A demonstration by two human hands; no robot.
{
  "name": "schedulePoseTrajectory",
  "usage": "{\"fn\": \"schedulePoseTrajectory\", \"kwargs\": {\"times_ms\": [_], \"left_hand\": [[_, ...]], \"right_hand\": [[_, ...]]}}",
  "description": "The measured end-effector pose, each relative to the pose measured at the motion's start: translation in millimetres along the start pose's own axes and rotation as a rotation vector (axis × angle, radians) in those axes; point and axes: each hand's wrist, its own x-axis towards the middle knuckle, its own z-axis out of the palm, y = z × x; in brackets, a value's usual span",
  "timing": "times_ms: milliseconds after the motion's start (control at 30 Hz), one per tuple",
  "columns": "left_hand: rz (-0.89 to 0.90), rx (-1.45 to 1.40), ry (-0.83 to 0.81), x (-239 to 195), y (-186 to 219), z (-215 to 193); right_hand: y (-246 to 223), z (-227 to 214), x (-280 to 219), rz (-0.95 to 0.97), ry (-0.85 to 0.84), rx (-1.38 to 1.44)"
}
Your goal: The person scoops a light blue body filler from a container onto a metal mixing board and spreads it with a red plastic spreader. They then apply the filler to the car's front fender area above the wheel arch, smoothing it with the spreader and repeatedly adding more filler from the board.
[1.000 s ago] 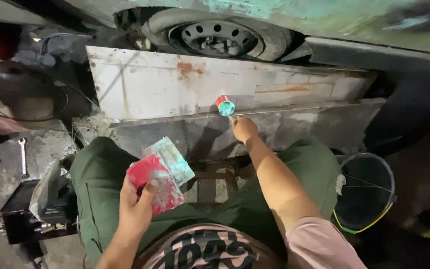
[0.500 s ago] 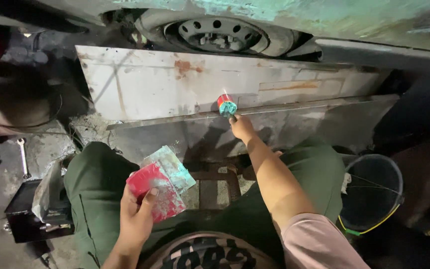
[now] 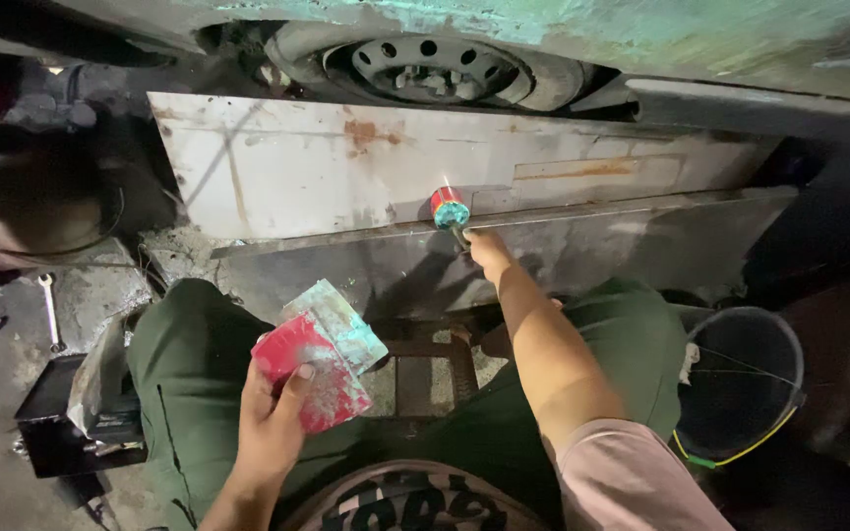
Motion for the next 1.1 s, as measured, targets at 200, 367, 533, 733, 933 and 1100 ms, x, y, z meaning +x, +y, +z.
{"fn": "schedulePoseTrajectory", "kwargs": {"times_ms": [200, 367, 533, 733, 933, 1100], "left_hand": [[0.054, -0.058, -0.011, 0.6, -4.3, 3.3], [-0.004, -0.184, -0.069, -3.2, 16.6, 8.9], [-0.006, -0.113, -0.053, 1.4, 5.2, 4.5], [-0.014, -0.172, -0.037, 0.9, 8.1, 6.1], [-0.058, -0.126, 0.013, 0.7, 5.5, 3.7], [-0.016, -0.096, 0.049, -4.3, 18.0, 7.5]], "right_hand": [[31.2, 13.8, 45.0, -0.270, 0.006, -0.117], [8.8, 1.1, 7.7, -0.100, 0.020, -0.181], [3.0, 3.4, 1.5, 0.028, -0.019, 0.232], [3.6, 1.9, 1.3, -0.075, -0.010, 0.085], [14.4, 3.0, 26.1, 0.081, 0.069, 0.011], [23.1, -15.5, 18.9, 0.019, 0.060, 0.060]]}}
